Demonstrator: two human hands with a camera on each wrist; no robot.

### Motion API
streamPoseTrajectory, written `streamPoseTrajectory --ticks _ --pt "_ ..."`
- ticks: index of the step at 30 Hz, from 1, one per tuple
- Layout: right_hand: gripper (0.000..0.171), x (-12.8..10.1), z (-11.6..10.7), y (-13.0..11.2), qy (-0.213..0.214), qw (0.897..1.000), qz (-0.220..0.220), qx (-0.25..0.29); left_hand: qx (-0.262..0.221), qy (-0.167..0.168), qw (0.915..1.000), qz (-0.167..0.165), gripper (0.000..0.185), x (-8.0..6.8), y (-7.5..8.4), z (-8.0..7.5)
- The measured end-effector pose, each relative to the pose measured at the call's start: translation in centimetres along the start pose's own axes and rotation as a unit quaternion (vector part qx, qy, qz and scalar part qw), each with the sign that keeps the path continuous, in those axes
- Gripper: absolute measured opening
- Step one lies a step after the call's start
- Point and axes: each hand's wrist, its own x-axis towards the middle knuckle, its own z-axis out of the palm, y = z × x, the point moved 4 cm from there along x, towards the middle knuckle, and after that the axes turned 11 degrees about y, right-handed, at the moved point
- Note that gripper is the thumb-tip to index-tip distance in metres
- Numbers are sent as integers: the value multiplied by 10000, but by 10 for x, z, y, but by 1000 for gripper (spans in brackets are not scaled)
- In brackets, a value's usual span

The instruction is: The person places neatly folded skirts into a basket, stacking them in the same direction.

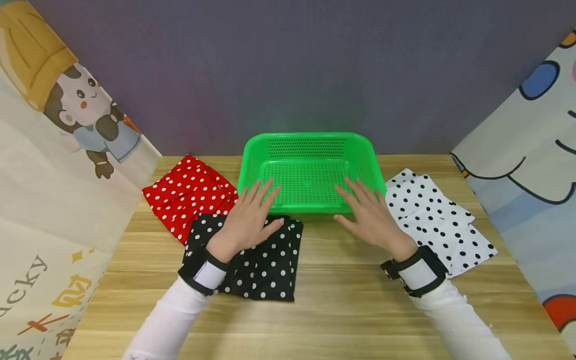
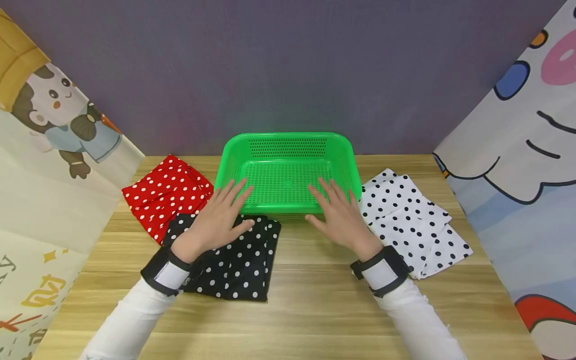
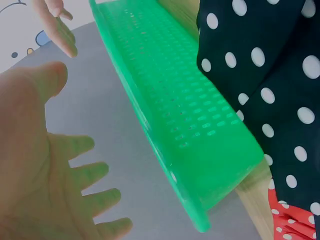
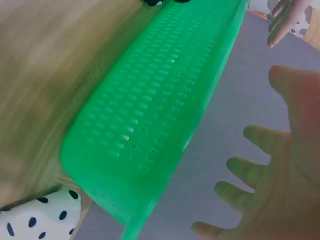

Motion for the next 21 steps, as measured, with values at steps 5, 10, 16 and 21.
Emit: streamPoseTrajectory --ticks 5,10,16,21 --pt "69 -11 2 -4 284 9995 -114 6 -19 185 9998 -14 71 -13 4 4" --pt "68 -19 4 -8 501 9984 -241 64 -82 371 9993 -56 70 -25 7 8" --pt "64 -28 7 -13 696 9970 -328 98 -166 590 9981 -111 67 -39 9 13" --pt "57 -34 11 -15 899 9950 -382 184 -320 823 9959 -194 65 -50 8 17"
